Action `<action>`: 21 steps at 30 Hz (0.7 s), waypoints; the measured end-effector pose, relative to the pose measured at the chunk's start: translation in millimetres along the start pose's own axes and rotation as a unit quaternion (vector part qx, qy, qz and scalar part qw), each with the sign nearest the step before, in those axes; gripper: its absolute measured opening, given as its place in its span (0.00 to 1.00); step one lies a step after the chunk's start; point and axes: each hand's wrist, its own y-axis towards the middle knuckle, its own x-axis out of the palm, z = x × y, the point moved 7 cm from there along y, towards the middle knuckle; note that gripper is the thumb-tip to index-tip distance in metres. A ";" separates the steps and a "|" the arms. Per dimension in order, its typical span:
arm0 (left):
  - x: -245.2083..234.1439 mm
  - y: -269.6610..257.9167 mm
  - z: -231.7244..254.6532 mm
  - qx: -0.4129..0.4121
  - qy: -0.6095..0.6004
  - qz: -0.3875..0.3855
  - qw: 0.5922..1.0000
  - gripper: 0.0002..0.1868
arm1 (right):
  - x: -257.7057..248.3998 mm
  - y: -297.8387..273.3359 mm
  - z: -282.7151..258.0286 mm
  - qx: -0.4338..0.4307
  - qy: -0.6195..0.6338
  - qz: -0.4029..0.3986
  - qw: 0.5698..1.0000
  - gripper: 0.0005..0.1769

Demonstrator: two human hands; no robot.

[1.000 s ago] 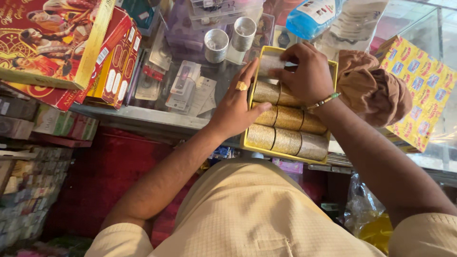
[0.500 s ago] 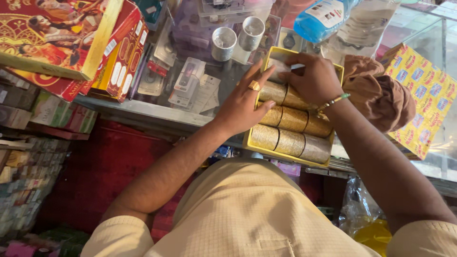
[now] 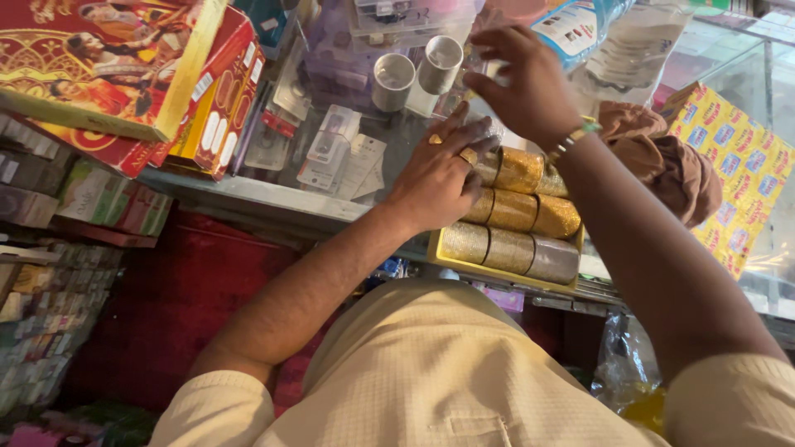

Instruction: The person cleans a set of metal bangles and their storage containers using a cloth, then places the bangles back into a box.

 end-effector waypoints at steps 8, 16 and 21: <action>-0.5 -5.2 -2.5 -0.020 -0.013 -0.002 1.000 0.22 | 65.1 59.0 41.7 0.035 -0.191 -0.058 0.979 0.37; 2.7 -8.5 -2.7 -0.038 -0.049 0.009 0.998 0.23 | -61.2 -23.6 67.4 0.121 0.200 0.029 0.972 0.30; -0.6 -9.0 0.3 -0.053 -0.054 0.005 0.997 0.20 | -73.2 -96.5 62.1 0.286 0.044 -0.022 0.957 0.30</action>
